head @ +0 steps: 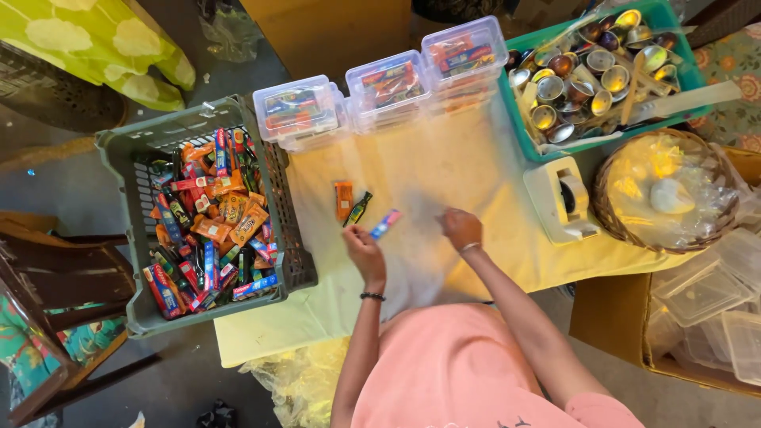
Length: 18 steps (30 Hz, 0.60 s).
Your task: The person sorts and organizes various consumer goods, including lighters and packaged snack bars, into clear plastic bins and a large crate on a table.
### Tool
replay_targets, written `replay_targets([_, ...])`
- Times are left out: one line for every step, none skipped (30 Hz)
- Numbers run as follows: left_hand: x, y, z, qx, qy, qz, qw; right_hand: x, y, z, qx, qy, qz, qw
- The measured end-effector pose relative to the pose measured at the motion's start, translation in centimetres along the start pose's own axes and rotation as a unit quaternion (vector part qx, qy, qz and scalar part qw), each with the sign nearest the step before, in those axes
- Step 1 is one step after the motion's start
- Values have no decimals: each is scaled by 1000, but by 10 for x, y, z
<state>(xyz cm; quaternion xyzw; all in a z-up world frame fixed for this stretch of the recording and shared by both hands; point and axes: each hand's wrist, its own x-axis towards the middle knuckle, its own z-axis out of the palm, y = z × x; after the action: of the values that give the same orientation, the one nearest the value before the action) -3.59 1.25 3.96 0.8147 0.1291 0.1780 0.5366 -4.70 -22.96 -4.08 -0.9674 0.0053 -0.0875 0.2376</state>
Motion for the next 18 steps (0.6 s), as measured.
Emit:
replay_targets([5,0,-5,-1,0,3,1000,-8,3,-6,1,3,0,1000])
replay_targets([6,-1,-10,36,4,37,999,-20,7,-14,61,-10,122,991])
replay_targets([8,-2,-13,72,8,71,995,-31,13,-21,122,-24,242,962])
replay_targets([6,-7,-15,68,0,72,995,-36,12,-21,118,-19,249,961])
replay_targets([3,-11,-14,80,-47,37,995,-40,13,-21,209,-19,297,931])
replay_targets([0,-14,-8,90,-105,4,990,-49,17,-24,296,-10,349,889])
replay_targets([-12,-28,-5,84,-123,9,989,-48,14,-35,291,3,363,885])
replay_targets([-22,-43,-3,108,-129,66,984,-49,10,-47,113,88,253,957])
replay_targets([-31,-56,0,128,-134,124,975,-49,7,-58,-78,156,131,976])
replay_targets([-44,-56,-1,122,-157,135,971,-51,8,-72,-85,165,155,970])
replay_targets([-56,-55,-3,136,-186,111,967,-52,10,-85,-62,190,165,966])
replay_targets([-63,-56,-6,151,-211,90,962,-50,11,-98,-38,219,172,960])
replay_targets([-68,-45,-7,147,-231,104,956,-51,27,-104,-45,232,192,953])
replay_targets([-78,-35,-11,172,-239,114,949,-54,44,-111,49,242,240,939])
replay_targets([-87,-25,-16,196,-246,124,941,-58,61,-117,143,254,282,914])
replay_targets([-93,-24,-17,193,-255,130,939,-62,78,-135,138,260,290,910])
replay_targets([-98,-23,-18,225,-263,144,927,-66,94,-154,132,248,345,896])
replay_targets([-104,-21,-21,258,-266,157,916,-68,110,-172,127,233,394,880])
